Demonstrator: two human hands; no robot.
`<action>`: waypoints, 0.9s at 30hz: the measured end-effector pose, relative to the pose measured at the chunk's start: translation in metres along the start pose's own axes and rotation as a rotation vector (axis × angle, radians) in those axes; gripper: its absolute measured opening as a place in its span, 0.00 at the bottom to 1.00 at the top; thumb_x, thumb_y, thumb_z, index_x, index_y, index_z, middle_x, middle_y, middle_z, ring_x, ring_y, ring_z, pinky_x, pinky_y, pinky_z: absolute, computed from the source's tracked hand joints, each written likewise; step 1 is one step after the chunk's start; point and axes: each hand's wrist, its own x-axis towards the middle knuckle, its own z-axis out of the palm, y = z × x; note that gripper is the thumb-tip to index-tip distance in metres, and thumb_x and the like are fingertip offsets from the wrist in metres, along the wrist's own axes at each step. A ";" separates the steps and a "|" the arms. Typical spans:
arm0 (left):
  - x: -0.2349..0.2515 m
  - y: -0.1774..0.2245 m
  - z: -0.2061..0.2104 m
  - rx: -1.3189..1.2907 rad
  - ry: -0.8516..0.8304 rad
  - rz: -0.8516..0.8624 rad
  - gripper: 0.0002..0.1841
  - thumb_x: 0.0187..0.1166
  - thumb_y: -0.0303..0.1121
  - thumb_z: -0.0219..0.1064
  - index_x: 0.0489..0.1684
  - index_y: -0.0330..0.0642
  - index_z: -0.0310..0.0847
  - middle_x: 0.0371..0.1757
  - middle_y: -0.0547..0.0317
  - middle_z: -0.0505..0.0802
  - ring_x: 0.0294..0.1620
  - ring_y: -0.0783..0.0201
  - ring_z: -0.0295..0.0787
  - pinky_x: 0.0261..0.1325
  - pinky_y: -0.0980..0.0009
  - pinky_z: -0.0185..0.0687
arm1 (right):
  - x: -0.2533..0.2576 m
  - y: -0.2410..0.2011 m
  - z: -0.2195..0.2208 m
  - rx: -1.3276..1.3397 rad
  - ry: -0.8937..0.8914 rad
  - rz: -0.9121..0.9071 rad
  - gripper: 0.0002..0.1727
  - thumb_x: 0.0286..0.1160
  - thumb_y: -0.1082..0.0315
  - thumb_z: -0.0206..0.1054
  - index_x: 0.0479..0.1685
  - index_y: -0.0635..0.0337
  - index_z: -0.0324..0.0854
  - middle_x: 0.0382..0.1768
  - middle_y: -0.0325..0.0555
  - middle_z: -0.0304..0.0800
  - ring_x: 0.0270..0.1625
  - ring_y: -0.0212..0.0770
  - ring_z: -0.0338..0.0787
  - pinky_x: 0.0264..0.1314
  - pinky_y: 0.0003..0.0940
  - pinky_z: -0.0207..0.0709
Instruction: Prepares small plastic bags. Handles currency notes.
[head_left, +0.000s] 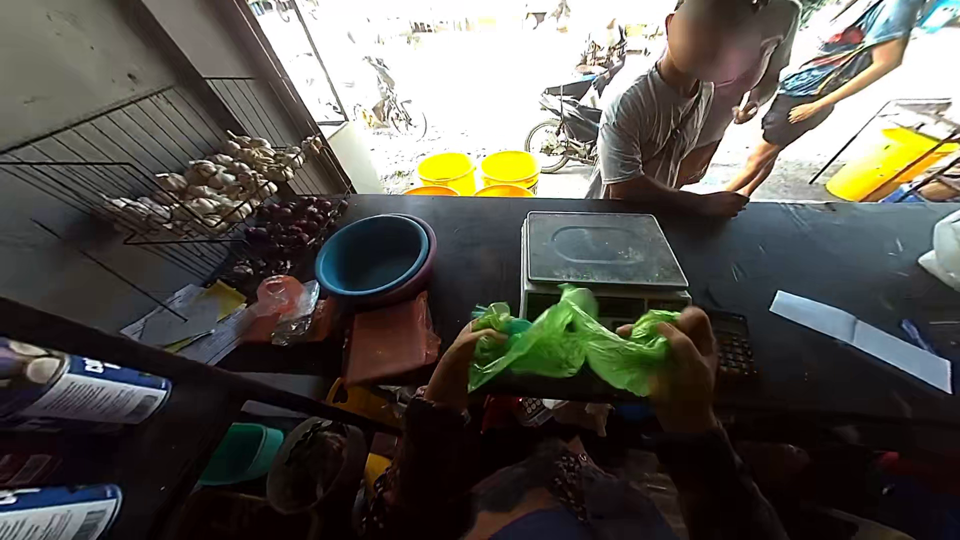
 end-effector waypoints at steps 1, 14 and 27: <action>-0.001 0.000 0.000 0.079 -0.054 0.002 0.13 0.65 0.20 0.61 0.44 0.48 0.82 0.35 0.72 0.94 0.36 0.79 0.91 0.43 0.77 0.89 | 0.002 -0.002 0.009 0.113 -0.015 0.103 0.09 0.73 0.66 0.63 0.47 0.40 0.81 0.40 0.25 0.94 0.39 0.28 0.95 0.43 0.29 0.92; -0.015 -0.021 0.006 -0.167 -0.050 0.034 0.13 0.72 0.22 0.54 0.50 0.45 0.79 0.38 0.63 0.94 0.39 0.73 0.92 0.46 0.74 0.90 | -0.037 0.050 0.042 -0.619 -0.790 -0.058 0.13 0.76 0.75 0.62 0.51 0.65 0.91 0.49 0.51 0.96 0.53 0.36 0.94 0.61 0.31 0.86; -0.013 -0.011 0.015 -0.015 0.105 0.105 0.23 0.57 0.14 0.56 0.55 0.38 0.78 0.41 0.63 0.95 0.41 0.73 0.93 0.47 0.74 0.91 | -0.002 0.007 -0.021 0.050 0.427 0.193 0.21 0.87 0.72 0.31 0.47 0.49 0.73 0.34 0.25 0.87 0.37 0.24 0.89 0.42 0.25 0.86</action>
